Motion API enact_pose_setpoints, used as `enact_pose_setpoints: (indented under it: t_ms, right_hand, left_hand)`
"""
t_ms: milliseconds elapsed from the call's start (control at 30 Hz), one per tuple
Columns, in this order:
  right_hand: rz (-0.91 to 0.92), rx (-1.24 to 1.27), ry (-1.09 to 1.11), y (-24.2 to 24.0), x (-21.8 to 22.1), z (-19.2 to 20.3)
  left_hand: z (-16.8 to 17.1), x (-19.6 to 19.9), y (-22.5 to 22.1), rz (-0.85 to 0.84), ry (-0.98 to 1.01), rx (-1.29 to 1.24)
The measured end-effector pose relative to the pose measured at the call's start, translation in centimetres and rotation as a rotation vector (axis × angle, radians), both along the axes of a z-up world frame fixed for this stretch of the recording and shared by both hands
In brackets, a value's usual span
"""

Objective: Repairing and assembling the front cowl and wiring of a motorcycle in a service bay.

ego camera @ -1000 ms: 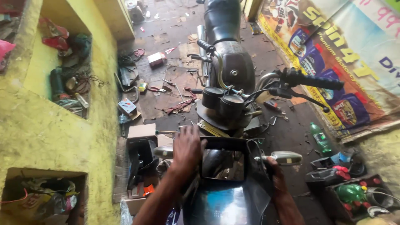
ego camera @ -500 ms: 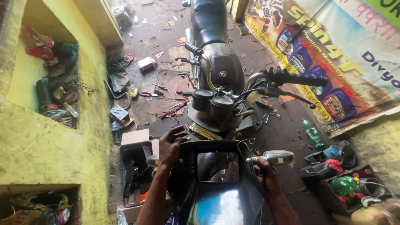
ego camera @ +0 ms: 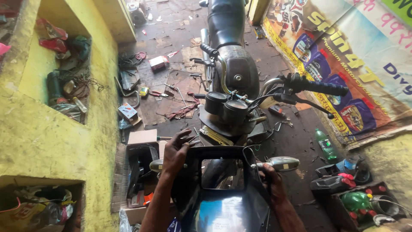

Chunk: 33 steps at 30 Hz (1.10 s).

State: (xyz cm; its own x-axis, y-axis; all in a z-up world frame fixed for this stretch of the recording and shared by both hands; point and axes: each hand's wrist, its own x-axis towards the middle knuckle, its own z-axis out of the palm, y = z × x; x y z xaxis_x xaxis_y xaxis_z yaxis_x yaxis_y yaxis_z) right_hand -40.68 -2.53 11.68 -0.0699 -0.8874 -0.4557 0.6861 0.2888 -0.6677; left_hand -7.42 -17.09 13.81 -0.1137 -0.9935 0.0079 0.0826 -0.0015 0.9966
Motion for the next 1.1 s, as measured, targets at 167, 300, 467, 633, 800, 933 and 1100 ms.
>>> enact_pose_setpoints:
  t_ms: [167, 300, 467, 633, 800, 933, 1100]
  right_hand:
    - [0.016, 0.007, -0.049, -0.5, 1.0, 0.5]
    - [0.107, -0.098, -0.152, -1.1, 1.4, 0.1]
    - [0.045, 0.056, 0.011, -2.1, 3.6, 3.6]
    - [0.071, -0.024, -0.099, -2.1, 3.1, 2.2]
    - [0.068, -0.010, -0.189, -1.8, 3.0, 2.1]
    - [0.006, 0.188, -0.091, -2.1, 3.4, 2.9]
    - [0.180, -0.173, -0.536, -2.0, 2.0, -0.8]
  left_hand:
    - [6.1, -3.4, 1.8, -0.068, -0.283, 0.009]
    - [9.2, -7.6, 3.1, -0.320, -0.552, 0.439]
    - [7.3, -10.2, 2.9, -0.207, -0.541, 0.041]
    - [2.2, -12.0, 1.5, -0.312, -0.349, 0.102]
    - [3.0, -11.7, 1.2, -0.335, -0.032, 0.362]
    - [2.1, -10.1, 1.9, -0.215, 0.151, 0.280]
    - [3.9, -7.3, 3.3, -0.035, 0.087, 0.147]
